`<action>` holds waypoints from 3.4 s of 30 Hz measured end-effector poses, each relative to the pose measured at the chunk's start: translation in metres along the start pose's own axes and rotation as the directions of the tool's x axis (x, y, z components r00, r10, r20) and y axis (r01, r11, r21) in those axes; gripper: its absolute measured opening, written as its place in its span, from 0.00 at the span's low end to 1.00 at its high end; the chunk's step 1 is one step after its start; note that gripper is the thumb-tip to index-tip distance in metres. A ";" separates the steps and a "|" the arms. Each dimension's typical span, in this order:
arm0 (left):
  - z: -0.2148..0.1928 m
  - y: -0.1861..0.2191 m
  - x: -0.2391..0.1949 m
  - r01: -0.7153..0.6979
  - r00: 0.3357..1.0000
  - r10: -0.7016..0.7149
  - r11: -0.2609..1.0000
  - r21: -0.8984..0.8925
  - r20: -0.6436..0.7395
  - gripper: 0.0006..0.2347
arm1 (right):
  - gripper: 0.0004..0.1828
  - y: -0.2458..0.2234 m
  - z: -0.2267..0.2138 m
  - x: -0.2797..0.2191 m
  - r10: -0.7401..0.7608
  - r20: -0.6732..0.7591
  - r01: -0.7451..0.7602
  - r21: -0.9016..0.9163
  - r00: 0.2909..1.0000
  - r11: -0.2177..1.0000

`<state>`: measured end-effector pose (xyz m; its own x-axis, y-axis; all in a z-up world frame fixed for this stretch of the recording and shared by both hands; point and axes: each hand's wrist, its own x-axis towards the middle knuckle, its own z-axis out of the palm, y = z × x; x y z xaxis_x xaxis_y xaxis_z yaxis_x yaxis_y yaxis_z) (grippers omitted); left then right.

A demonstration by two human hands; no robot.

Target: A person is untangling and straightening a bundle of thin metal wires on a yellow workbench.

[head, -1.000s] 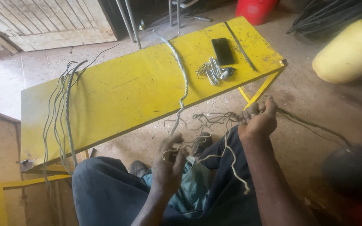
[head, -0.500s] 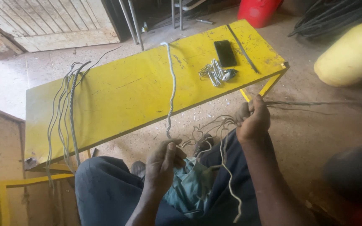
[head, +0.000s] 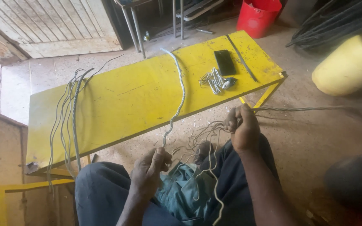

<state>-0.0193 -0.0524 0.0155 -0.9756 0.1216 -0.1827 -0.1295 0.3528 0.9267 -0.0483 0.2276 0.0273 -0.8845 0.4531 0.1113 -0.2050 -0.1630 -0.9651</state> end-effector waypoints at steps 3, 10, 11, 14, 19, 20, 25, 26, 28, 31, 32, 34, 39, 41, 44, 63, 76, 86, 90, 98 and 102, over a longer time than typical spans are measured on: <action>-0.002 0.018 -0.001 0.087 0.996 -0.084 0.990 0.110 -0.032 0.26 | 0.20 0.012 -0.012 0.000 -0.023 0.089 0.015 0.093 0.996 0.996; 0.021 0.096 -0.002 -0.038 0.996 0.011 0.943 0.331 0.085 0.23 | 0.28 0.006 -0.001 -0.007 -0.070 0.310 0.024 0.150 0.948 0.988; 0.026 0.099 0.002 -0.045 0.988 -0.008 0.941 0.337 0.154 0.27 | 0.29 -0.004 0.006 -0.012 -0.072 0.350 0.050 0.071 0.934 0.996; 0.043 0.079 0.024 -0.080 0.970 -0.016 0.920 0.384 0.241 0.26 | 0.28 -0.052 0.035 -0.030 0.099 0.345 -0.063 -0.114 0.934 0.991; 0.041 0.060 0.039 0.009 0.969 -0.080 0.957 0.290 0.234 0.15 | 0.37 -0.038 0.027 -0.035 0.007 0.573 0.184 -0.275 0.820 0.944; 0.037 0.057 0.039 0.019 0.976 -0.054 0.986 0.166 0.213 0.15 | 0.32 -0.039 0.031 -0.037 -0.007 0.565 0.203 -0.286 0.825 0.936; 0.005 0.073 0.028 0.264 0.965 -0.255 0.938 -0.223 0.068 0.12 | 0.35 -0.051 0.042 -0.054 0.155 0.500 0.106 -0.455 0.852 0.884; -0.001 0.066 0.033 0.237 0.970 -0.243 0.916 -0.324 0.022 0.12 | 0.31 -0.048 0.040 -0.059 0.050 0.421 0.135 -0.398 0.905 0.907; -0.017 0.058 0.038 0.195 0.971 -0.236 0.883 -0.426 -0.045 0.13 | 0.32 -0.041 0.031 -0.052 -0.051 0.350 0.175 -0.334 0.936 0.926; -0.039 0.049 0.038 0.102 0.976 -0.191 0.828 -0.552 -0.106 0.18 | 0.32 -0.041 0.026 -0.028 -0.063 0.237 0.078 -0.054 0.970 0.996; -0.044 0.044 0.042 0.015 0.984 -0.120 0.799 -0.601 -0.135 0.19 | 0.32 -0.052 0.037 -0.021 -0.013 0.073 0.019 -0.084 0.997 0.996; -0.054 0.035 0.050 -0.089 0.981 -0.045 0.759 -0.645 -0.189 0.20 | 0.32 -0.061 0.045 -0.007 0.031 -0.074 -0.038 -0.099 0.997 0.994; -0.072 0.006 0.070 -0.218 0.950 -0.027 0.658 -0.721 -0.312 0.17 | 0.23 -0.062 0.095 0.000 0.365 0.165 -0.111 -0.770 0.916 0.628; -0.084 0.008 0.058 -0.218 0.955 -0.005 0.669 -0.711 -0.297 0.19 | 0.22 -0.063 0.143 -0.012 0.413 0.217 -0.049 -0.838 0.884 0.544; -0.100 0.009 0.050 -0.228 0.961 0.029 0.642 -0.732 -0.273 0.19 | 0.30 -0.051 0.201 -0.013 0.467 0.334 0.073 -0.867 0.819 0.493; -0.142 0.025 -0.010 -0.345 0.725 -0.461 0.401 -0.849 -0.512 0.12 | 0.52 0.084 0.342 0.026 0.575 0.600 0.355 -0.797 0.556 0.488; -0.027 0.003 0.032 -0.183 0.959 -0.111 0.454 -0.872 -0.259 0.14 | 0.36 -0.037 0.086 -0.023 0.679 0.682 -0.642 -0.396 0.273 0.657; -0.011 0.002 0.028 0.012 1.000 -0.026 0.647 -0.762 -0.007 0.17 | 0.18 -0.061 0.065 -0.036 0.690 0.449 -0.215 -0.728 0.568 0.651; -0.007 -0.008 0.027 0.074 0.997 -0.008 0.502 -0.861 0.081 0.28 | 0.17 -0.033 0.058 -0.036 0.542 0.331 -0.071 -0.803 0.772 0.592; -0.011 -0.006 0.025 0.001 0.999 0.043 0.411 -0.912 0.020 0.22 | 0.13 -0.014 0.076 -0.059 0.652 0.294 -0.447 -0.532 0.699 0.719; -0.018 0.001 0.018 -0.008 0.998 0.063 0.486 -0.874 0.026 0.22 | 0.19 -0.017 0.079 -0.055 0.531 0.127 -0.324 -0.667 0.838 0.671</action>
<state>-0.0398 -0.0663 0.0191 -0.9770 0.1676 -0.1320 -0.2097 -0.6405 0.7388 -0.0295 0.1369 0.0565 -0.9031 0.1824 -0.3887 0.4286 0.3290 -0.8414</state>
